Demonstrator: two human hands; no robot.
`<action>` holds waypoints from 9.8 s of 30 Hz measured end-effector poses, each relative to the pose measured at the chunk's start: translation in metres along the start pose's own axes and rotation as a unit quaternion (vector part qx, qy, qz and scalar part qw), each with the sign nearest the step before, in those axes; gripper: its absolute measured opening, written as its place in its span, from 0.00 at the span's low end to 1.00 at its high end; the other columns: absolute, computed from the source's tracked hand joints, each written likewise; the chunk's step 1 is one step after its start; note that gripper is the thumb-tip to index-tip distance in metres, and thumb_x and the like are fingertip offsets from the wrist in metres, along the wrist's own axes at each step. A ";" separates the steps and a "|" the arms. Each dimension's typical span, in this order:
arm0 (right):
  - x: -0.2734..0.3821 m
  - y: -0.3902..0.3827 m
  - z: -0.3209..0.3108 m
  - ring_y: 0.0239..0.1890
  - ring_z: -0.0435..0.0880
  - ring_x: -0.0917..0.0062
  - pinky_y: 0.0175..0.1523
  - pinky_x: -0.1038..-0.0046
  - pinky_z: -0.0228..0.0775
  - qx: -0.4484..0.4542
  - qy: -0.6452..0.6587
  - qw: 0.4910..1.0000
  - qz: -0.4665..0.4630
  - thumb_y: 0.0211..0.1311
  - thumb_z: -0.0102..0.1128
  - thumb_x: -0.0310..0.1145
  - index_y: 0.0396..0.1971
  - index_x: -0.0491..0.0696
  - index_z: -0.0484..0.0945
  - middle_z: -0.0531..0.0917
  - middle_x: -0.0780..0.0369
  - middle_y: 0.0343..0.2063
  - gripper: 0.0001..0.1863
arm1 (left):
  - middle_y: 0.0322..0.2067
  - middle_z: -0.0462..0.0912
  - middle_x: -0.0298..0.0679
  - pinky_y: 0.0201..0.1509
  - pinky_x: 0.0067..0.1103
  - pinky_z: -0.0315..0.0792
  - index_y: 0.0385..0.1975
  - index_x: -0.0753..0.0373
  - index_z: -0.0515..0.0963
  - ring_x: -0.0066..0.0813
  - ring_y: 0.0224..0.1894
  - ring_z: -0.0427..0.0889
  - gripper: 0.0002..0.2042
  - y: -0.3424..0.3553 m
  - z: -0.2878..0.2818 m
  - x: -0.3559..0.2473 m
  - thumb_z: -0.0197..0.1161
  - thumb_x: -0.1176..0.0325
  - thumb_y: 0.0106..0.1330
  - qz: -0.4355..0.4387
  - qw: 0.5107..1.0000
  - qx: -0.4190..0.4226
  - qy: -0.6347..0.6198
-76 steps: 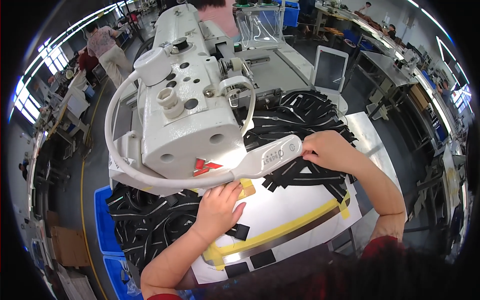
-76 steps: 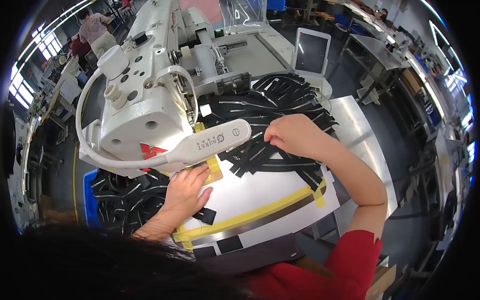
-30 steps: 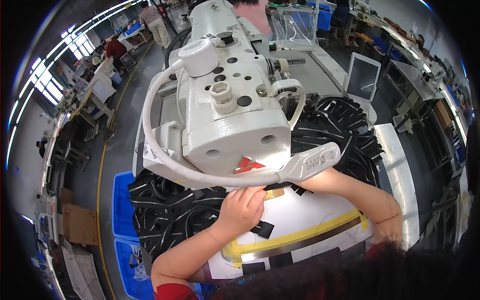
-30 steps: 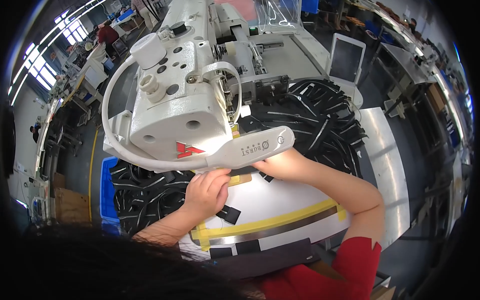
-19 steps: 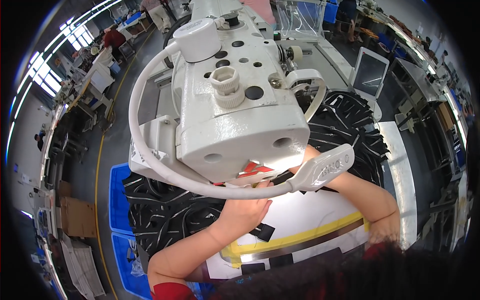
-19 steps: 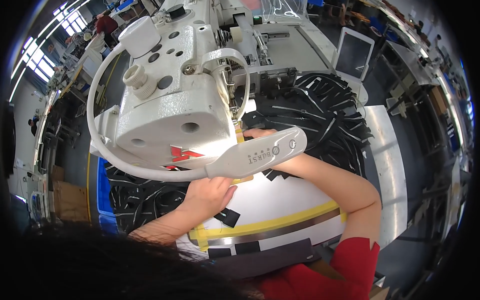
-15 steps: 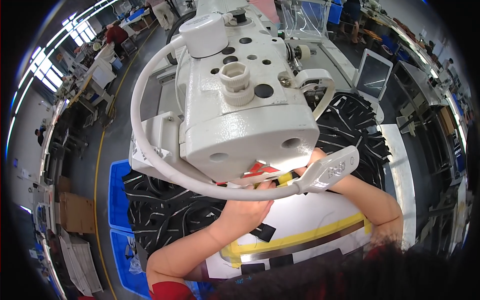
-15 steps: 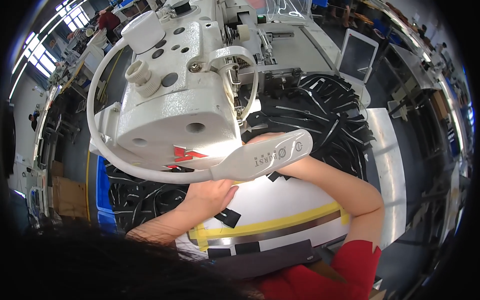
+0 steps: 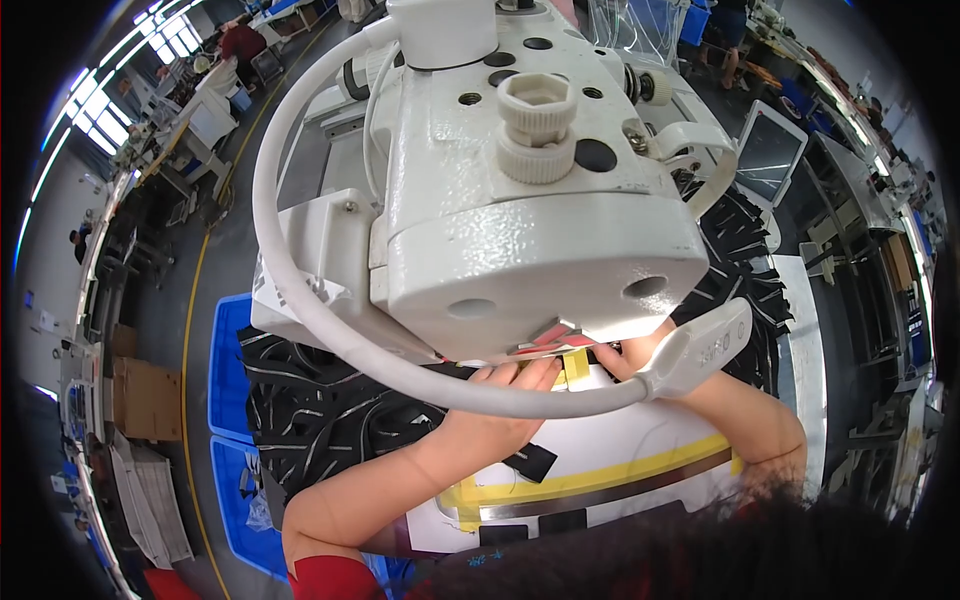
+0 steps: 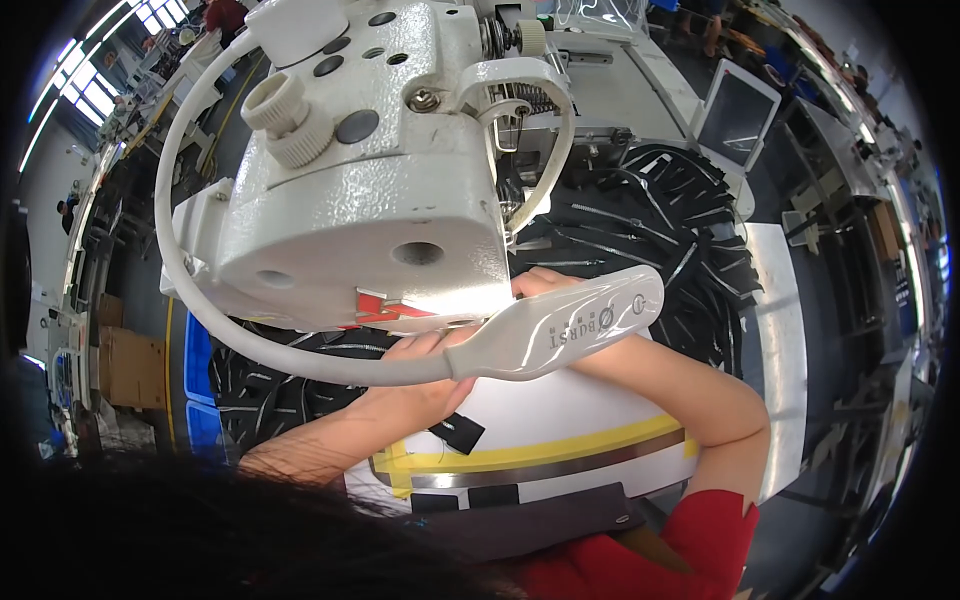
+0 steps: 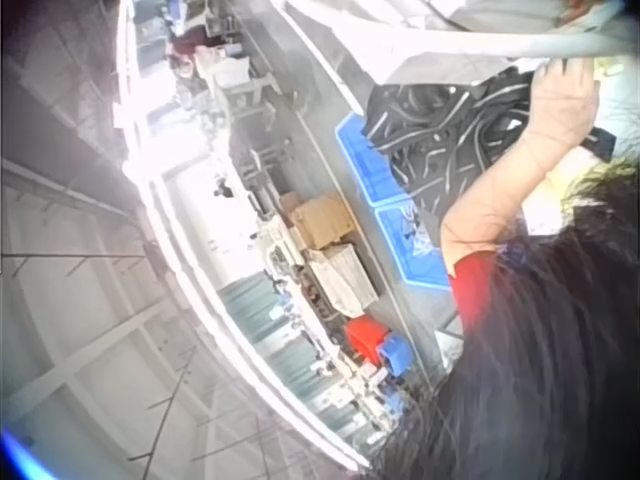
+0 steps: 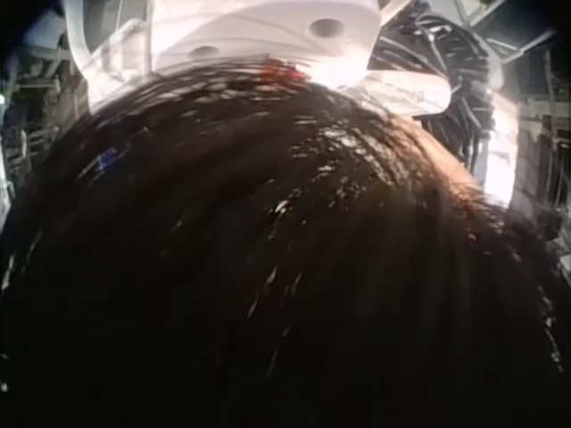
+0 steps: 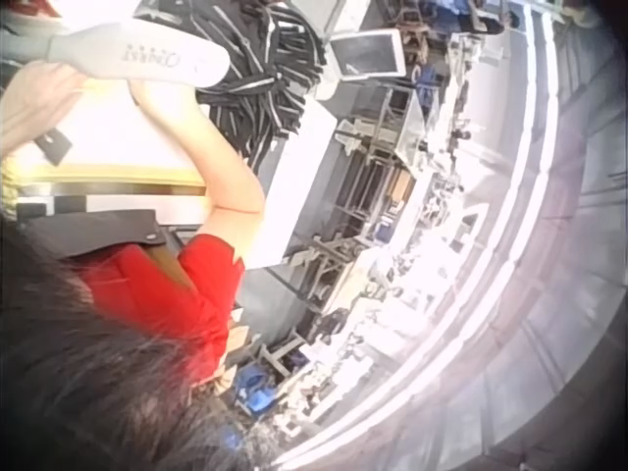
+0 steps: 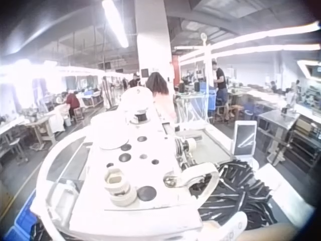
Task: Sew zippers onto leather strips using an industrial sewing machine.
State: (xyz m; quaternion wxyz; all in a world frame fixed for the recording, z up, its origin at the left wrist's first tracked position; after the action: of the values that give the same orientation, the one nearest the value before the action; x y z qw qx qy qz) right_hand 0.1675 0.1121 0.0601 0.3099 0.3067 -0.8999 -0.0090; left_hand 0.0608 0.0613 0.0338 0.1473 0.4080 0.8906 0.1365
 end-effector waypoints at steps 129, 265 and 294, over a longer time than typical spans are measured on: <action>0.001 0.004 0.016 0.48 0.77 0.56 0.54 0.60 0.67 -0.014 0.163 0.979 -0.123 0.57 0.58 0.42 0.49 0.46 0.75 0.77 0.51 0.46 0.22 | 0.35 0.75 0.36 0.31 0.22 0.71 0.43 0.65 0.77 0.26 0.29 0.78 0.18 -0.010 -0.012 0.006 0.64 0.67 0.52 -0.084 0.994 -0.021 0.065; 0.005 -0.045 0.034 0.31 0.84 0.72 0.37 0.73 0.75 -0.045 0.300 0.950 0.080 0.53 0.66 0.28 0.30 0.43 0.80 0.83 0.59 0.27 0.07 | 0.22 0.76 0.36 0.22 0.24 0.70 0.29 0.61 0.78 0.33 0.19 0.76 0.04 -0.013 -0.003 0.022 0.64 0.69 0.58 -0.206 0.888 -0.031 -0.409; -0.051 -0.009 0.041 0.35 0.82 0.74 0.41 0.73 0.73 -0.011 0.216 0.964 0.153 0.56 0.61 0.32 0.37 0.44 0.79 0.83 0.60 0.32 0.11 | 0.41 0.79 0.35 0.42 0.28 0.70 0.43 0.59 0.79 0.36 0.40 0.77 0.16 -0.005 -0.027 0.003 0.61 0.76 0.52 -0.063 0.989 -0.107 -0.084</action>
State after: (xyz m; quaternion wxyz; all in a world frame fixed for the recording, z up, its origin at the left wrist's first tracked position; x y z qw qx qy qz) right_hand 0.1809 0.1255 -0.0028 0.4976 0.1561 -0.8479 0.0950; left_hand 0.0453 0.0565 0.0564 0.2729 0.3425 0.8794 0.1868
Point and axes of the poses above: each hand's wrist, its own y-axis towards the middle knuckle, its own z-axis out of the palm, x = y × z, the point moved 9 cm from there along y, towards the middle knuckle
